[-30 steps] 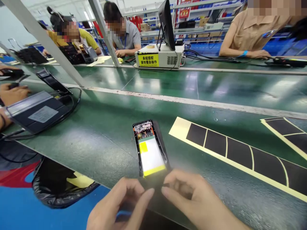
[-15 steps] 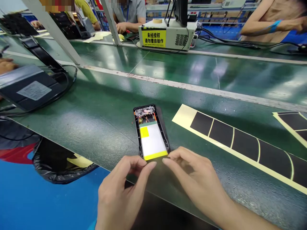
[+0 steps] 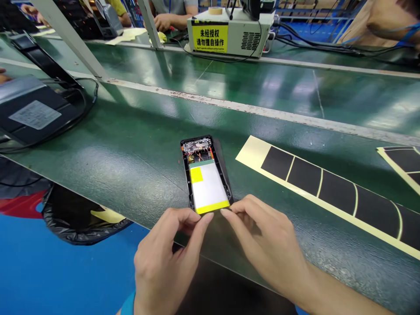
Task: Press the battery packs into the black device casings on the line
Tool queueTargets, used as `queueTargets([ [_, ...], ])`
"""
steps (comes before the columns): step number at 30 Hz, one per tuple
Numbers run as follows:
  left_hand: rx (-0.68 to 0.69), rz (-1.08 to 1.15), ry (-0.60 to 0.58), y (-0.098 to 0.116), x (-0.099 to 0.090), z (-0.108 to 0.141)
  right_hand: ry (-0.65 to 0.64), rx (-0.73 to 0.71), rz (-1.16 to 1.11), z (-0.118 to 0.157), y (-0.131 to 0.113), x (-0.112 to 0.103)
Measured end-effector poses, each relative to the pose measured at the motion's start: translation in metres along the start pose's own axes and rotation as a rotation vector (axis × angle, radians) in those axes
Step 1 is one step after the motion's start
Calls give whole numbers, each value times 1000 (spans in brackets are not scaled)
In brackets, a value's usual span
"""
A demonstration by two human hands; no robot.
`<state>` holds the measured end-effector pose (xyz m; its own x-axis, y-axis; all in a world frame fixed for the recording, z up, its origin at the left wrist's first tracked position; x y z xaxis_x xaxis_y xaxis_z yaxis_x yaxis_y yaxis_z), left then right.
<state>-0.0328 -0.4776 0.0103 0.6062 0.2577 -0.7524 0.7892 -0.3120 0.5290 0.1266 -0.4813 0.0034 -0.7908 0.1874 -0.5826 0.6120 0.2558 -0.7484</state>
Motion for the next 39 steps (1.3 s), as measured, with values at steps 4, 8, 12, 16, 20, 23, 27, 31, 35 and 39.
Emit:
queueTargets([
  [4,-19,-20,0,-2,1,0,39,-139,194,3,-5,1],
  [8,-73,-27,-6,-7,0,-2,60,-182,364,-2,0,-4],
  [12,-72,-69,-26,-12,-3,-9,24,-150,373,-14,11,-8],
  [16,-135,-95,-54,-31,-7,-21,-62,-187,317,-22,13,-2],
  [20,97,72,-215,-21,5,-30,-203,-247,242,-27,10,11],
  [23,238,93,-249,-15,5,-30,-328,-248,170,-33,13,15],
  [27,172,180,-362,-36,-3,-45,-453,-117,7,-39,26,2],
  [31,-132,190,-192,-82,-16,-110,-95,116,-70,-50,29,-26],
  [35,-2,189,-322,-70,30,-182,41,-38,124,-62,-26,7],
  [39,74,160,-567,-58,68,-205,-16,-112,634,-73,-58,53],
])
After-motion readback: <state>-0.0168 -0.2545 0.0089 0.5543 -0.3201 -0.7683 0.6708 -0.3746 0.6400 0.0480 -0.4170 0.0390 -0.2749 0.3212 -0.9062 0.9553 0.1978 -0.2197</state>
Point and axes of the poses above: each hand's wrist, its own z-axis away from the middle knuckle, its own x-axis out of the palm, y = z × x, the point moved 8 cm from there along -z, towards the middle knuckle, and after that the axes turned 4 degrees about -z, right-handed, at the moved point
